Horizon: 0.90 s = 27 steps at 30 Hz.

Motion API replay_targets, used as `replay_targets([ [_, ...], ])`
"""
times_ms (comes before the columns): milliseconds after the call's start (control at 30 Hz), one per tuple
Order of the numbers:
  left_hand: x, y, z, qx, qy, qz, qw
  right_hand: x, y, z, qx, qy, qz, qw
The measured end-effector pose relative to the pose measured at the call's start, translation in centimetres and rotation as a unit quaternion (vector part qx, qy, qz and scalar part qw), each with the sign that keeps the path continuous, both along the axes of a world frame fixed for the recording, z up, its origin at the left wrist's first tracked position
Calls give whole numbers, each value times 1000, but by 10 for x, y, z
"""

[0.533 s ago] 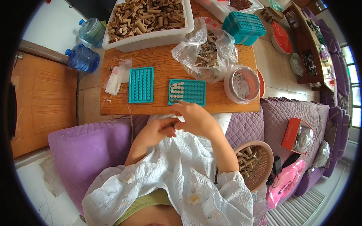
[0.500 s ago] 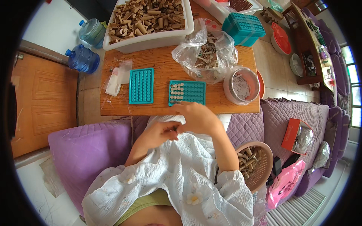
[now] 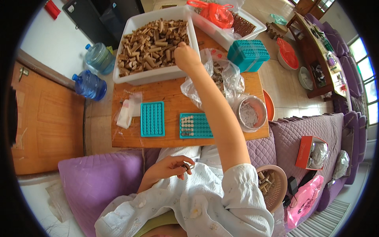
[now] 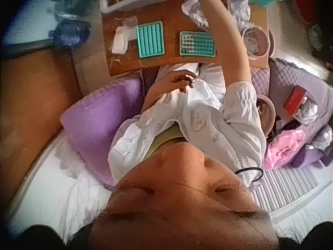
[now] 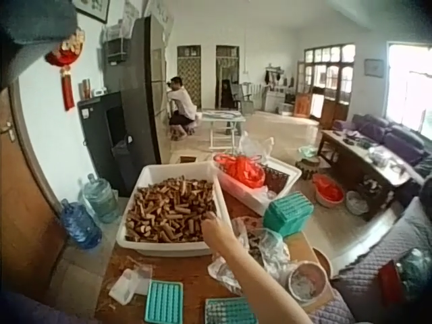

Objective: The person sorts small wooden or plastic components by hand, placing them into a gridded tray.

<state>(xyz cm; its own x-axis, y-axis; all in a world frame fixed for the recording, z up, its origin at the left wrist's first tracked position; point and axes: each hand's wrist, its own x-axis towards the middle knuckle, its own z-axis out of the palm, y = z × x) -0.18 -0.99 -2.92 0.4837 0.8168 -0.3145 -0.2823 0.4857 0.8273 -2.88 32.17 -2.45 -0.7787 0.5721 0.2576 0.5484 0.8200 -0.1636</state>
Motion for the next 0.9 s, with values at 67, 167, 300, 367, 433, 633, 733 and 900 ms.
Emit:
replay_targets([
  [67, -5, -3, -3, 1, 1, 3, 1000, -12, -5, 0, 5, -57, -48, 997],
  [167, -9, -2, -4, -25, 14, 13, 999, -24, 0, 1, -82, -95, -103, 987],
  [300, -17, -4, -11, -23, 8, 47, 999, -29, -3, -4, -47, -27, -85, 995],
  [367, -18, -2, -20, -22, -11, 63, 998, -23, 1, -7, -30, 63, -79, 994],
  [433, -18, 0, -24, -24, -30, 83, 996, -15, -1, -3, -32, 167, -62, 984],
  [633, -9, 3, -18, -4, -27, 154, 988, -1, -6, 3, -67, 229, -11, 971],
  [733, -1, 1, -14, -3, -20, 165, 986, 7, -13, 8, -96, 258, -12, 961],
  [900, 9, -5, -7, -49, 5, 218, 975, 21, -28, 28, -201, 390, -62, 896],
])
